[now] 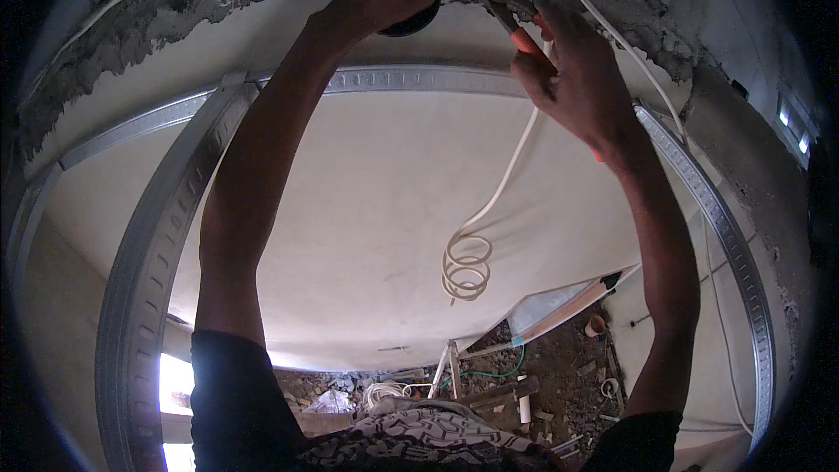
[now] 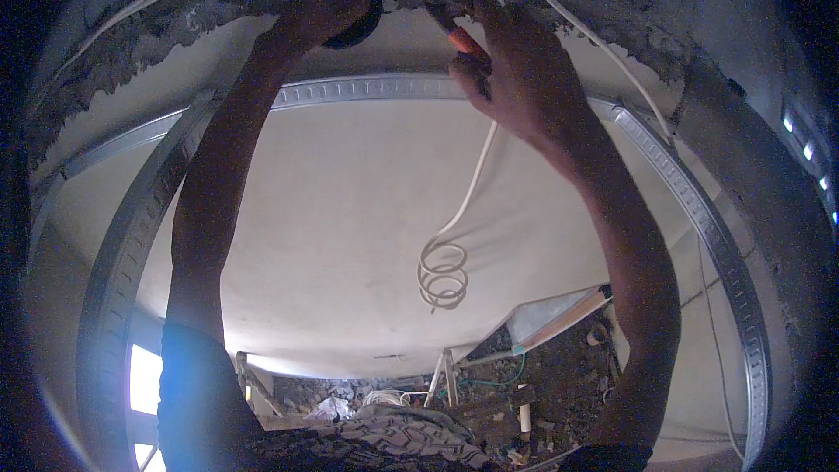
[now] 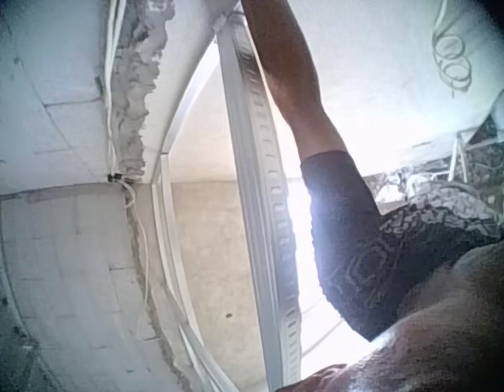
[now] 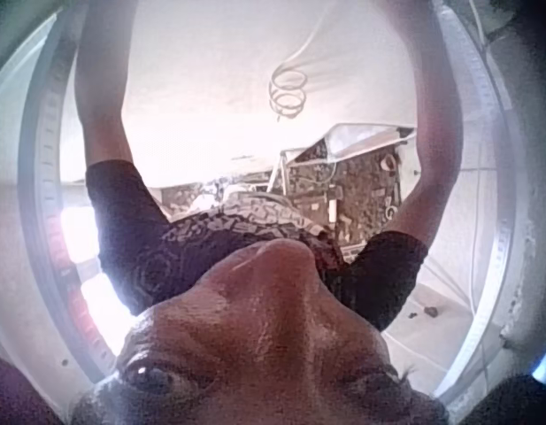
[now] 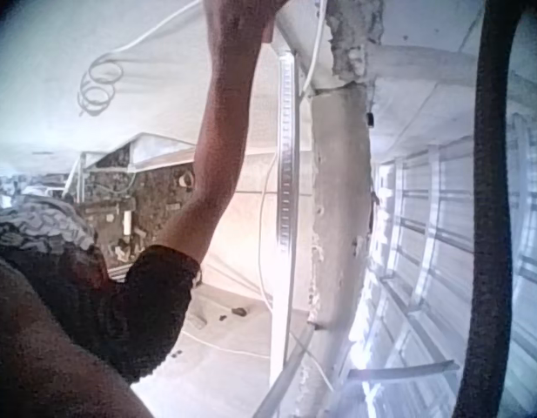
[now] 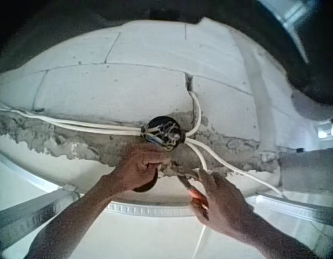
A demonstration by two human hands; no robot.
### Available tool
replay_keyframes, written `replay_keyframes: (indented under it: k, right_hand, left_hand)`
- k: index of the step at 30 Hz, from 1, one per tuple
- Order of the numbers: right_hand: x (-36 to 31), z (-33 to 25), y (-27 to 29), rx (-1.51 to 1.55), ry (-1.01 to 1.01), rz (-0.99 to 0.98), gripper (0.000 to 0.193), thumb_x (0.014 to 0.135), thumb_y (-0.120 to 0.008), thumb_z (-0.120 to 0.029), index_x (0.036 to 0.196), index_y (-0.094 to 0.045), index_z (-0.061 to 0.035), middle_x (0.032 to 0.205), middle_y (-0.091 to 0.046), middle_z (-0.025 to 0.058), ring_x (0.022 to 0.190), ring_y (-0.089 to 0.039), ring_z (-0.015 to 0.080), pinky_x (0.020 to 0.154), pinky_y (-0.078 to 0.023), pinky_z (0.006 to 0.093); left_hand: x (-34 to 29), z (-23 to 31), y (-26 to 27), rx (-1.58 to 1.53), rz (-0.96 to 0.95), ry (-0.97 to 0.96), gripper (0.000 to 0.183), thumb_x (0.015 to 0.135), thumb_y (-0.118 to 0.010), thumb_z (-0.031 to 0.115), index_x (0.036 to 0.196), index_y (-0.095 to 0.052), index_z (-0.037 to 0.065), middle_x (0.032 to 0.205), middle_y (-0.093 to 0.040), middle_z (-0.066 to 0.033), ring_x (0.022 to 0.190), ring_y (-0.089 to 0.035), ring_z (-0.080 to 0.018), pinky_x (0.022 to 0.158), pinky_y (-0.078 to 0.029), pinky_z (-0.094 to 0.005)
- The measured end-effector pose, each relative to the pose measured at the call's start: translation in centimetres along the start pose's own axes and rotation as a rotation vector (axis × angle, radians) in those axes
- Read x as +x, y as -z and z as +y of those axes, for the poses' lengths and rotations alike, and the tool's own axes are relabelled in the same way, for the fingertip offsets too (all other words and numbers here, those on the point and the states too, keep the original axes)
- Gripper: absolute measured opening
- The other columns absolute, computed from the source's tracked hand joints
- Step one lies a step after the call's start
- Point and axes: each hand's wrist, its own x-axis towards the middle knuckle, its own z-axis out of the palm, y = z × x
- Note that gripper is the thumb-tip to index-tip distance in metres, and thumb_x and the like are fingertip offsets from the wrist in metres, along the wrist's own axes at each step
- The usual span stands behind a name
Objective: The person strips the outer sheath of a white electrical cable using red-handled pliers and then inserts the exposed conductors into a ceiling junction box. The person works overhead in a construction setting with exposed ceiling framing and visible debris on the floor.
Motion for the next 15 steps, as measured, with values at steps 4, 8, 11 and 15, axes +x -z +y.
replay_keyframes:
  k: [4, 8, 11, 15]
  right_hand:
    - [-0.2, -3.4, 0.6, -0.242, -0.136, -0.084, 0.045, 0.093, -0.061, -0.012, 0.132, -0.044, 0.0013, 0.106, -0.058, 0.0244, 0.090, -0.064, 0.0374, 0.074, -0.055, 0.0486]
    - [-0.1, -4.4, 0.7, -0.330, -0.170, -0.133, 0.034, 0.096, -0.056, -0.011, 0.127, -0.047, -0.0009, 0.099, -0.061, 0.0211, 0.084, -0.066, 0.0359, 0.072, -0.054, 0.0483]
    - [0.1, -3.4, 0.6, -0.038, -0.209, -0.156, 0.022, 0.099, -0.054, -0.016, 0.116, -0.053, -0.0018, 0.086, -0.064, 0.0154, 0.072, -0.066, 0.0309, 0.065, -0.053, 0.0451]
    - [3.0, -2.0, 3.5, 0.473, -0.445, -0.454, 0.032, 0.098, -0.061, -0.031, 0.087, -0.060, -0.0011, 0.067, -0.062, 0.0057, 0.056, -0.060, 0.0135, 0.051, -0.049, 0.0304]
  left_hand:
    - [0.0, 0.7, 0.1, 0.015, 0.037, -0.003, 0.031, 0.078, -0.055, -0.005, 0.100, -0.073, 0.005, 0.083, -0.069, -0.0128, 0.072, -0.067, -0.0242, 0.062, -0.054, -0.0349]
    - [0.0, 0.4, 0.0, 0.024, 0.042, -0.033, 0.029, 0.077, -0.057, -0.004, 0.099, -0.074, 0.004, 0.086, -0.069, -0.0136, 0.073, -0.068, -0.0250, 0.063, -0.054, -0.0357]
    - [-0.1, 0.3, 0.0, 0.043, 0.036, -0.025, 0.030, 0.076, -0.058, -0.004, 0.100, -0.074, 0.005, 0.088, -0.070, -0.0142, 0.074, -0.068, -0.0261, 0.063, -0.055, -0.0362]
    - [-0.1, 0.7, 0.2, 0.078, 0.029, -0.033, 0.032, 0.073, -0.058, -0.004, 0.100, -0.074, 0.004, 0.091, -0.071, -0.0150, 0.074, -0.068, -0.0275, 0.063, -0.055, -0.0367]
